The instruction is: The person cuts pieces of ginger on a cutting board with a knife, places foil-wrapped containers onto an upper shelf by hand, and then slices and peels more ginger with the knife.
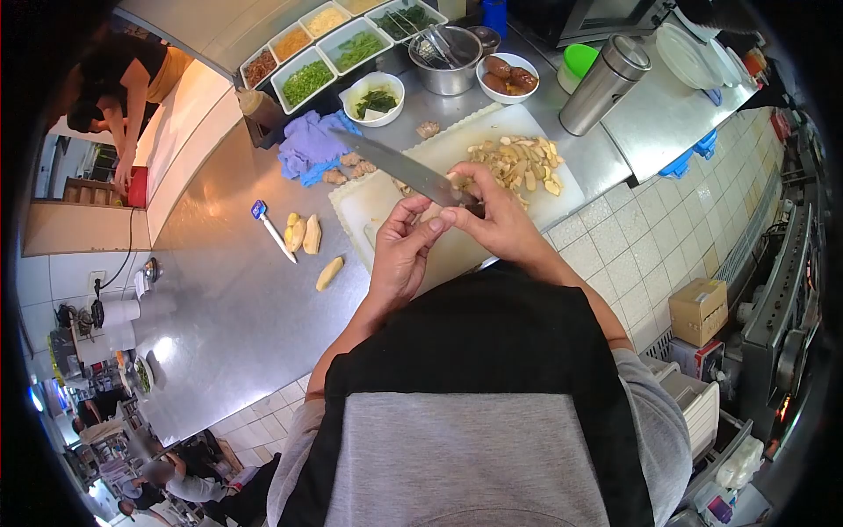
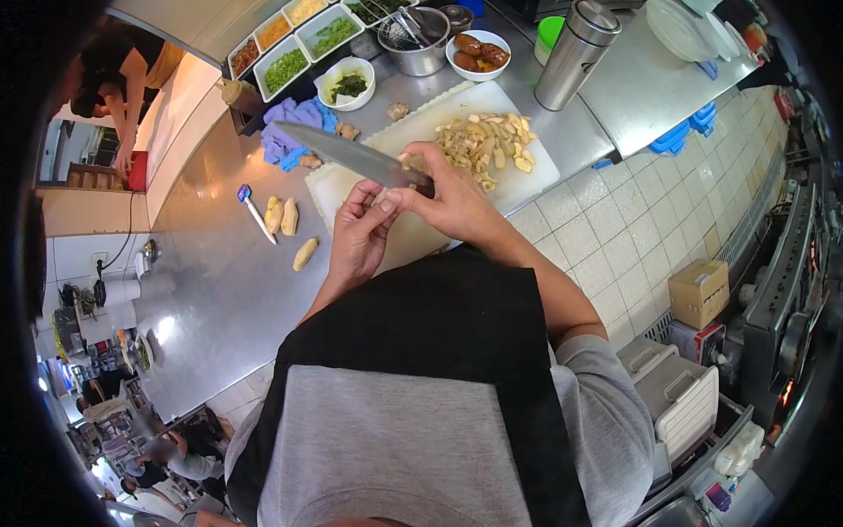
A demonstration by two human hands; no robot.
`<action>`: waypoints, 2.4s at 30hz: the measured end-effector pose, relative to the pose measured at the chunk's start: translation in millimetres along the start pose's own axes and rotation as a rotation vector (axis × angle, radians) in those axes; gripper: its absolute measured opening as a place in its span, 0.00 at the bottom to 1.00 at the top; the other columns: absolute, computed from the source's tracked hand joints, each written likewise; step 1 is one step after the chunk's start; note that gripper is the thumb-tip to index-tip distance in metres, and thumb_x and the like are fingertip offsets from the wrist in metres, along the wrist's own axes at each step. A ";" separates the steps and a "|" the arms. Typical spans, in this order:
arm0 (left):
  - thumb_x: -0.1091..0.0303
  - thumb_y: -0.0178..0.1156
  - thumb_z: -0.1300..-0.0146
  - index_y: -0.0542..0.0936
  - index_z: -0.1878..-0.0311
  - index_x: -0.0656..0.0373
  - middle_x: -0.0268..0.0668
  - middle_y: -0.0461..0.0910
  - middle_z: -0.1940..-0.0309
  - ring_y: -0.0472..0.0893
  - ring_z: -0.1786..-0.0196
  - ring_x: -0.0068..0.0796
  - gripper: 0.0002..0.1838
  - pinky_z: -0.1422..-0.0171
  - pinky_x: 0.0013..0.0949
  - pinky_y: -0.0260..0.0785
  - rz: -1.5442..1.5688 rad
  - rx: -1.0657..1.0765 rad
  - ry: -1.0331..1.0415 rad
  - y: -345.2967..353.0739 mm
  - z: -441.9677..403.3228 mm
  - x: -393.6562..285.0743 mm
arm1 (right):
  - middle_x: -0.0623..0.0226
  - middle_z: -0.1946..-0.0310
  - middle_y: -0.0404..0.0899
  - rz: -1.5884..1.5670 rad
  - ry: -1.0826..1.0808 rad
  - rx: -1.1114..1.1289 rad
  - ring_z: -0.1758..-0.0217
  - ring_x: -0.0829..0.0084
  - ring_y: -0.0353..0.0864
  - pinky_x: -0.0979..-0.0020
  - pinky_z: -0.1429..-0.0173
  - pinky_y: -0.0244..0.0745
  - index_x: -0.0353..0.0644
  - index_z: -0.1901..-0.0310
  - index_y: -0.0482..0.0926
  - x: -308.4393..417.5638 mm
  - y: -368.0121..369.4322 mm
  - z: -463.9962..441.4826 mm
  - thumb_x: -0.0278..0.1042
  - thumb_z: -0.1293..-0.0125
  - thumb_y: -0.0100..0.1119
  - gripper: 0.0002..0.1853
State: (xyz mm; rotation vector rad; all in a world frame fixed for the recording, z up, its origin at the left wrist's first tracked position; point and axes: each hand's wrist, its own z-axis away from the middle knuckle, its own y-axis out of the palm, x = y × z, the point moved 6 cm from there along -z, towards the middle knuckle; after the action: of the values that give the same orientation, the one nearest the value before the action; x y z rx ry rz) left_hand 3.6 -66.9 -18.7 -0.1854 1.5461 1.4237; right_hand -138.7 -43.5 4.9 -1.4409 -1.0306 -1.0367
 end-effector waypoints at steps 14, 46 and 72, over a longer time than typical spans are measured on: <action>0.77 0.55 0.35 0.70 0.42 0.63 0.39 0.79 0.55 0.81 0.55 0.29 0.18 0.48 0.29 0.75 0.080 0.068 -0.053 -17.1 -13.0 1.2 | 0.57 0.63 0.78 -0.089 -0.061 0.066 0.68 0.69 0.79 0.68 0.62 0.74 0.47 0.39 0.65 4.0 -6.6 2.9 0.49 0.35 0.59 0.27; 0.78 0.51 0.34 0.73 0.47 0.67 0.40 0.79 0.53 0.80 0.52 0.27 0.13 0.47 0.30 0.76 0.116 0.033 -0.116 -9.0 -5.2 -1.5 | 0.55 0.66 0.80 0.205 0.059 0.085 0.61 0.63 0.81 0.67 0.56 0.73 0.48 0.32 0.56 13.6 4.3 -2.1 0.44 0.47 0.71 0.44; 0.68 0.52 0.31 0.63 0.34 0.68 0.39 0.78 0.49 0.79 0.52 0.22 0.25 0.48 0.25 0.74 -0.025 0.024 -0.126 0.0 -11.1 -10.8 | 0.42 0.44 0.72 0.174 0.160 0.245 0.43 0.52 0.75 0.61 0.41 0.69 0.54 0.25 0.42 11.9 7.4 2.7 0.45 0.51 0.74 0.58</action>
State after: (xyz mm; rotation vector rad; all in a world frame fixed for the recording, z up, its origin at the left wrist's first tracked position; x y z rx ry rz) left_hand 3.0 -81.2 -12.8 -0.0982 1.4526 1.3708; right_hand -128.3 -40.7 14.4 -1.2051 -0.8675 -0.8538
